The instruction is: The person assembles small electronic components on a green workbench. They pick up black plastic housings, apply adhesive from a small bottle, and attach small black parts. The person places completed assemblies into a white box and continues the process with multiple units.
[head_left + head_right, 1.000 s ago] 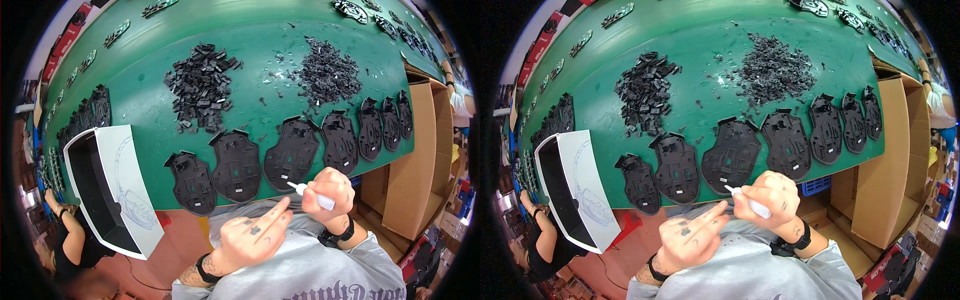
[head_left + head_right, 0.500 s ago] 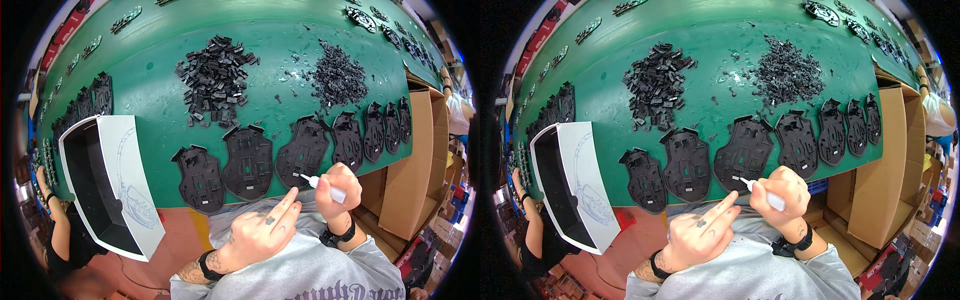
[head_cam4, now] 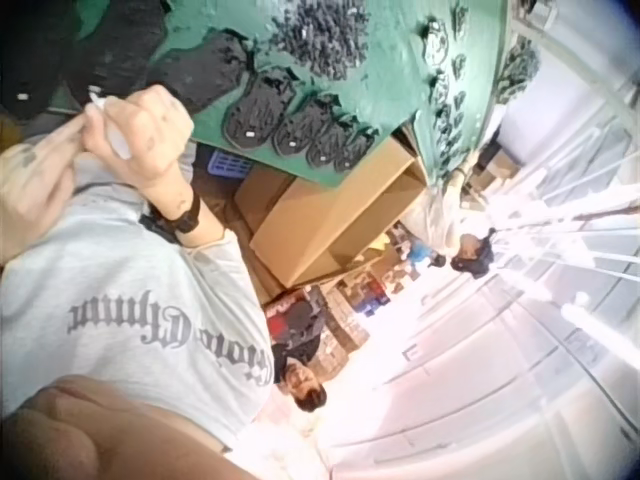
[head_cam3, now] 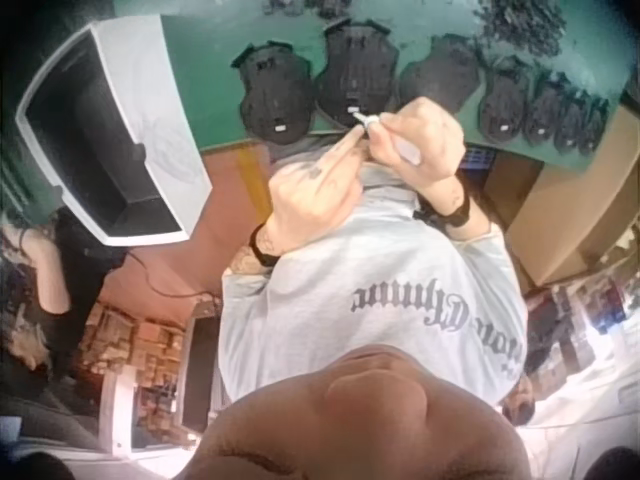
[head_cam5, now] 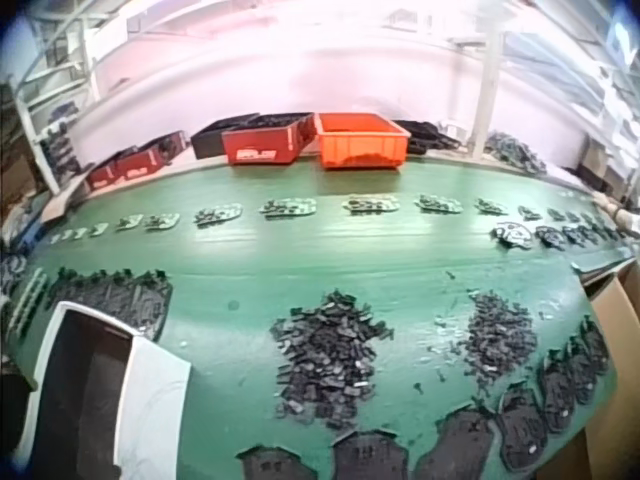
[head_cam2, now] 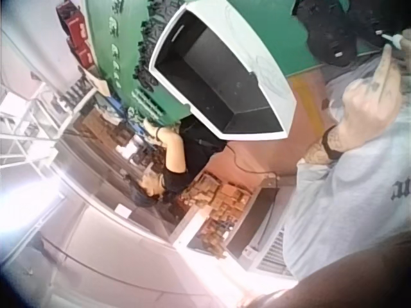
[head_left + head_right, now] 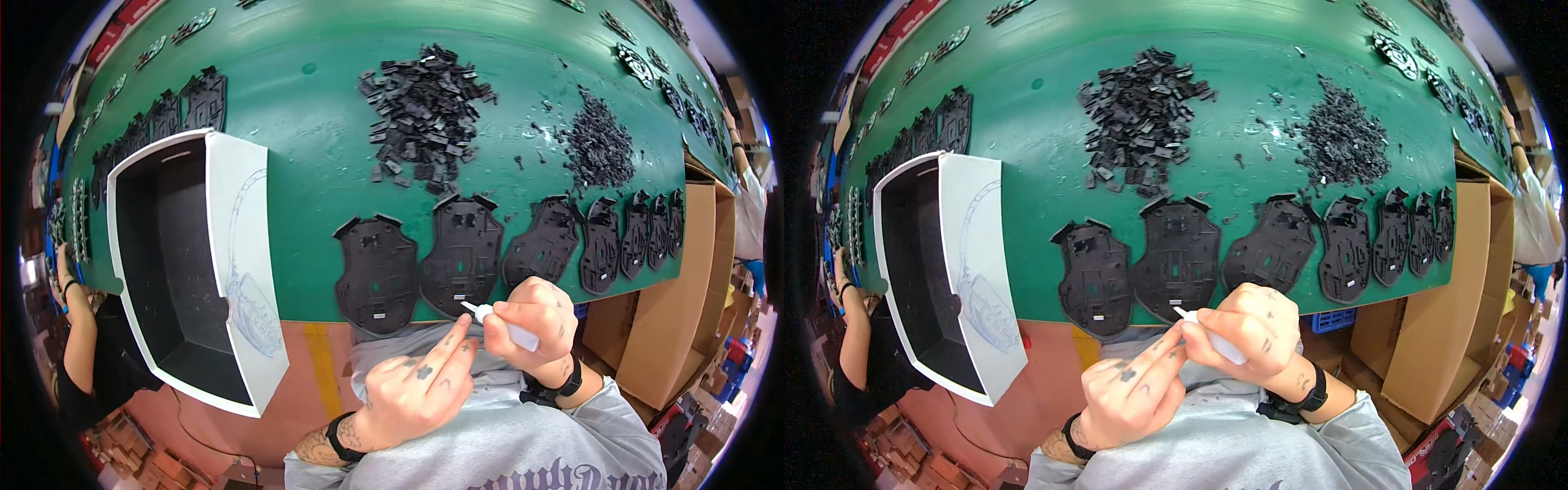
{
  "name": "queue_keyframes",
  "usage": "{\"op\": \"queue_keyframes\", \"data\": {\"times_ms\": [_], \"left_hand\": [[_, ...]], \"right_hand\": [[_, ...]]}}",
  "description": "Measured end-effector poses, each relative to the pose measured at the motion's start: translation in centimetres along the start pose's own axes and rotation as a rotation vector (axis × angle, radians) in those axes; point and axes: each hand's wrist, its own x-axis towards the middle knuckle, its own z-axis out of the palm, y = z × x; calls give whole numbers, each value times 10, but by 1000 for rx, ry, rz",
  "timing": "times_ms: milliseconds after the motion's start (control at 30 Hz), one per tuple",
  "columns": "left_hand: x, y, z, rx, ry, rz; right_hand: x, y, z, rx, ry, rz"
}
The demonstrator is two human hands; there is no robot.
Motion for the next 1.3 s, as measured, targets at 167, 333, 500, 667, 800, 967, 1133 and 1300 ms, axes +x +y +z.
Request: {"op": "queue_keyframes", "data": {"times_ms": [167, 333, 500, 667, 800, 967, 1133, 1300], "left_hand": [[-1, -6, -6, -34, -25, -43], [0, -7, -8, -76, -33, -56], [0, -9, -10, -75, -34, -46], [-6, -13, -18, -66, 20, -10], [-18, -21, -30, -8, 72, -31], [-35, -26, -42, 10, 95, -129], [-38, -33, -42, -32, 107, -169], [-36, -34, -45, -45, 103, -182]], "right_hand": [[0, 1, 1, -32, -6, 36], [-1, -1, 3, -65, -4, 45], [0, 0, 7, -61, 35, 47], [4, -4, 6, 16, 43, 57], [20, -14, 25, 91, -43, 24], [31, -24, 48, 136, -157, -28], [32, -23, 55, 113, -204, -33], [33, -24, 55, 38, -240, -15]]}}
